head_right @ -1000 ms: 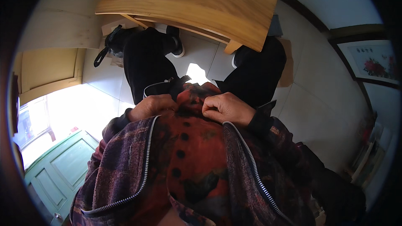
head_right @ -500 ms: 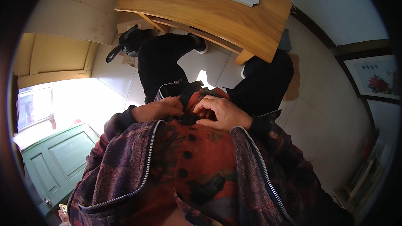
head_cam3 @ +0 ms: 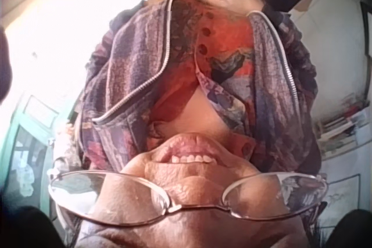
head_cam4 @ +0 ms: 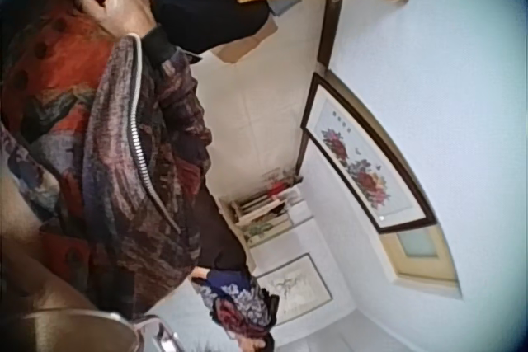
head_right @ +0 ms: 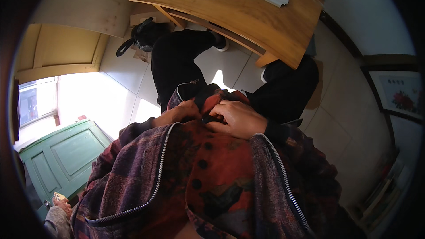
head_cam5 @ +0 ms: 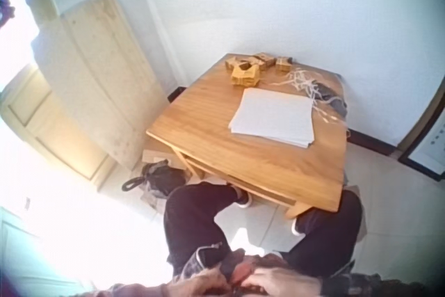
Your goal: The person folds yellow paper sheets into small triangular packets by hand, then gathers them into a stack and ties the bundle with white string. The finished bundle is placed on the table.
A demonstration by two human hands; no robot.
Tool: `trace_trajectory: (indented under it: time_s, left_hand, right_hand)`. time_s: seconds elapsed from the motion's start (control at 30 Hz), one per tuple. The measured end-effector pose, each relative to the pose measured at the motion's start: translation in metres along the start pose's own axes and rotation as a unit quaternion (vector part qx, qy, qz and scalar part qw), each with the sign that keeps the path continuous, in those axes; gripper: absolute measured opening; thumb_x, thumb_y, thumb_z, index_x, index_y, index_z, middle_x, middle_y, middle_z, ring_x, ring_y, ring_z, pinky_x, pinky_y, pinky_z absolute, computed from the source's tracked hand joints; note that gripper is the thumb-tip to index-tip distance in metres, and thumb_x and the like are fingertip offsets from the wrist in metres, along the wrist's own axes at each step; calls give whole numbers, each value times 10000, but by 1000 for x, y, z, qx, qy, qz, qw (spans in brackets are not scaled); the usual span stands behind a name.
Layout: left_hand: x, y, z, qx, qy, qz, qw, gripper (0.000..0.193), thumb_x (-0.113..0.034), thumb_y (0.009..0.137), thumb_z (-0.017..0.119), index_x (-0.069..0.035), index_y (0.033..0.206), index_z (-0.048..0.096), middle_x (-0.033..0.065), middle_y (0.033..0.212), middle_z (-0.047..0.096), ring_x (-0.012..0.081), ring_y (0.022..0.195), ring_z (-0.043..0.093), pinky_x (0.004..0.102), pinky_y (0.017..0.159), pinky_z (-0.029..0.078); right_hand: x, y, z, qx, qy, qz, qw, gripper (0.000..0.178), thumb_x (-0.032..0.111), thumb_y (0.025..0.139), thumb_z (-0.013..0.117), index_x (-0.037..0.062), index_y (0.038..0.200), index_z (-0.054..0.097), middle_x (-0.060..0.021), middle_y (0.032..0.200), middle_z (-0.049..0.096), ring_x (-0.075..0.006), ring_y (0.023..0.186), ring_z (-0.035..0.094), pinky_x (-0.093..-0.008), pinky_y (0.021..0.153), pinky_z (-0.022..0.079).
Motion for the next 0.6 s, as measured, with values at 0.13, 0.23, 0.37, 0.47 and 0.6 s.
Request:
trace_trajectory:
  time_s: [0.13,0.23,0.37,0.47,0.6]
  left_hand:
    - [1,-3,7,-92,-71,-6,993,249,-312,870,624,-75,941,647,86,916,526,235,928,495,350,839,372]
    - [1,-6,9,-102,-47,-17,994,240,-303,890,605,-78,965,644,86,932,524,237,944,491,353,865,363]
    - [0,-2,7,-101,-30,5,994,290,-325,896,601,-61,1011,637,98,956,526,245,977,486,361,903,353]
    - [1,4,7,-72,-6,-3,997,351,-362,898,603,-43,1040,634,114,987,544,259,991,500,376,910,367]
    - [1,9,12,-58,-2,-44,997,325,-306,903,592,-10,1033,625,105,974,565,243,946,523,370,867,377]
  right_hand:
    - [-5,-8,-1,24,87,96,991,319,289,834,708,-7,929,639,-101,809,658,-186,730,638,-297,661,503]
    - [-8,-10,3,16,174,132,976,282,246,842,704,-3,947,626,-65,805,655,-131,730,616,-271,655,494]
    - [-11,-8,9,27,183,136,973,230,183,860,689,8,979,600,-26,844,630,-80,751,573,-237,678,480]
    - [-12,-6,12,17,173,120,977,225,169,858,690,7,979,592,-26,843,622,-80,756,568,-238,680,478]
    - [-12,-5,13,-7,163,112,980,302,254,819,718,-5,907,589,-73,780,636,-116,681,580,-266,604,471]
Point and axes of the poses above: each hand's wrist, its own y-axis towards the middle knuckle, its own z-axis out of the palm, x = y × z, the point moved 4 cm from there along y, towards the middle knuckle
